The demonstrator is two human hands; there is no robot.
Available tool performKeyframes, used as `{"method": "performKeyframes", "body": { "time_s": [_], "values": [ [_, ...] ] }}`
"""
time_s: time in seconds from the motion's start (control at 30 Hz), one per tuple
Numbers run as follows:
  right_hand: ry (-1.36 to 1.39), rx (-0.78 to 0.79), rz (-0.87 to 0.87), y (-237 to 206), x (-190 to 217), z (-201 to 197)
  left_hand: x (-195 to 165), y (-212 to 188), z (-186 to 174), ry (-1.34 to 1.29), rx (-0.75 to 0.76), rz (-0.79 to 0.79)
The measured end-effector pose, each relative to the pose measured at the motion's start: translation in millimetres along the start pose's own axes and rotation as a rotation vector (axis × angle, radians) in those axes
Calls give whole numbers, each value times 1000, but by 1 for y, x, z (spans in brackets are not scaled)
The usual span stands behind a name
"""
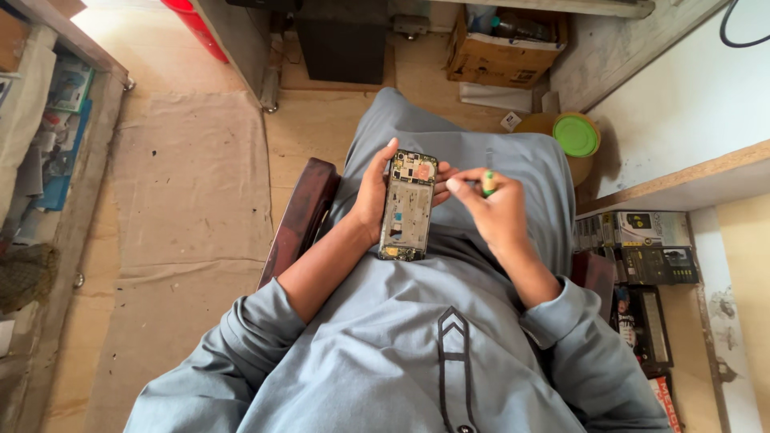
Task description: The person disassembles a small electronic component using a screwdriver and tweezers. They remove screws, separate parts, and manipulate small pieces on the circuit board while seated.
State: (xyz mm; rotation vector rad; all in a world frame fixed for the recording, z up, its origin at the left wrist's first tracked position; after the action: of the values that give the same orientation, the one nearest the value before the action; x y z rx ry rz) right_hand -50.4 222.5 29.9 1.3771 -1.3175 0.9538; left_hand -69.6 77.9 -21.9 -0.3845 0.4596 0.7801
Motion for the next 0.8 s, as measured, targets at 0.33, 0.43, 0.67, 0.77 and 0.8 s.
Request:
{"method": "performKeyframes", "body": {
  "time_s": [0.33,0.43,0.67,0.77,0.8],
  "values": [
    [388,99,89,2,-37,30,-4,2,2,119,-17,62],
    [331,68,218,2,-53,27,-1,2,-1,102,-35,38],
    [297,107,11,4,-30,32,2,5,-9,77,-76,38],
    [-90,27,-93,2,-12,27,1,6,-11,77,-93,39],
    [-268,-20,-95,3,-8,23,1,6,-8,71,-70,35]
  ]
}}
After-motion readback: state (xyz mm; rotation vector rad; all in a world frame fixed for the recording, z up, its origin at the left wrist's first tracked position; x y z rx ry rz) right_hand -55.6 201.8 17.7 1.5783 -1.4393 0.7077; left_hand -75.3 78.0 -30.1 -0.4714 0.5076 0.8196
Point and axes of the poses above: each hand's wrist, its own y-axis towards the middle knuckle, its own z-axis out of the palm, x = y × z, the point moved 9 cm from there along y, towards the middle knuckle, and after that the axes turned 9 degrees about y, right-handed, at the moved point
